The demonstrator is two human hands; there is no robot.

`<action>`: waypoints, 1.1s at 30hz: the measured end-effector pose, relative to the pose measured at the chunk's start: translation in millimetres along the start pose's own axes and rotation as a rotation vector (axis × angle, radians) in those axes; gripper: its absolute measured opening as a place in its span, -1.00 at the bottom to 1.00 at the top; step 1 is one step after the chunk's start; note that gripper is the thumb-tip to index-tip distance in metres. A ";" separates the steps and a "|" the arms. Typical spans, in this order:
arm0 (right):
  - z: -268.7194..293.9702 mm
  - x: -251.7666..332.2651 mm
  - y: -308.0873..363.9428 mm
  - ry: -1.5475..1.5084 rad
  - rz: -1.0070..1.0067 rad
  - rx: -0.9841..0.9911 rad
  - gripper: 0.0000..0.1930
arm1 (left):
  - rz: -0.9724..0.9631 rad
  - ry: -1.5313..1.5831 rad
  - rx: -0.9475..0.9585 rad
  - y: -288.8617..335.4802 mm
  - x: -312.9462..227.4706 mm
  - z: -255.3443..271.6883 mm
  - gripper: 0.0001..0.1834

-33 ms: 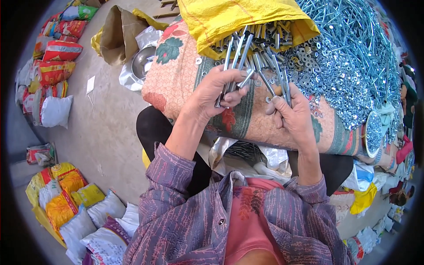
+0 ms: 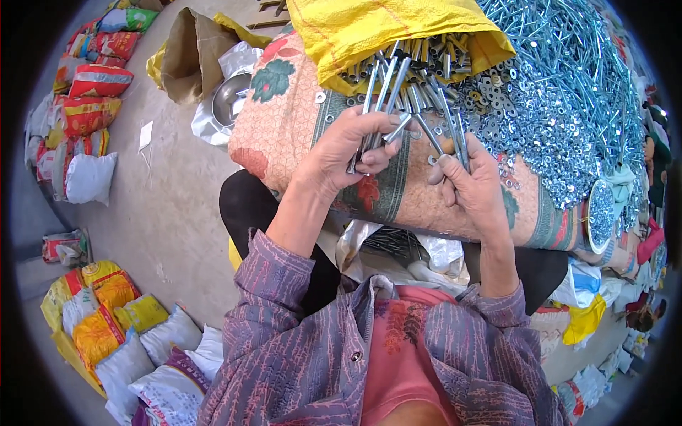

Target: The person assembles metal bolts by hand, adding washers and nuts to them.

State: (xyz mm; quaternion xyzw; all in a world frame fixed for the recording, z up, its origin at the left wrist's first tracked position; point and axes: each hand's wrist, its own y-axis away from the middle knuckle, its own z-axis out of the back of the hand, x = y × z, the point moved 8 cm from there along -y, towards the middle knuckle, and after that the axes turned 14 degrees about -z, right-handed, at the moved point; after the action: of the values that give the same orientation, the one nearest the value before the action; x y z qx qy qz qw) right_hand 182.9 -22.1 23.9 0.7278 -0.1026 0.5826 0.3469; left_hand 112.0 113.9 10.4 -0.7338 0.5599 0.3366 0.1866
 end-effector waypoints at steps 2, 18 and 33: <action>0.1 1.2 1.3 0.032 -0.006 -0.005 -0.88 | 0.064 0.038 0.054 1.7 6.0 -4.1 -0.77; 8.3 12.6 14.4 0.299 -0.093 -0.025 -0.87 | 0.096 0.109 0.026 1.0 13.6 5.6 -0.79; -14.0 11.9 -11.2 -0.018 -0.145 0.115 -0.78 | -0.089 -0.035 -0.153 3.3 36.5 -18.7 -0.83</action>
State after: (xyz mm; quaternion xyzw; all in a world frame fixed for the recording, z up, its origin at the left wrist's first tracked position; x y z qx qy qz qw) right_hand 181.7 -2.1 31.7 0.7573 -0.0190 0.5543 0.3448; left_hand 119.5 75.3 -1.8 -0.7641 0.4958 0.3825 0.1547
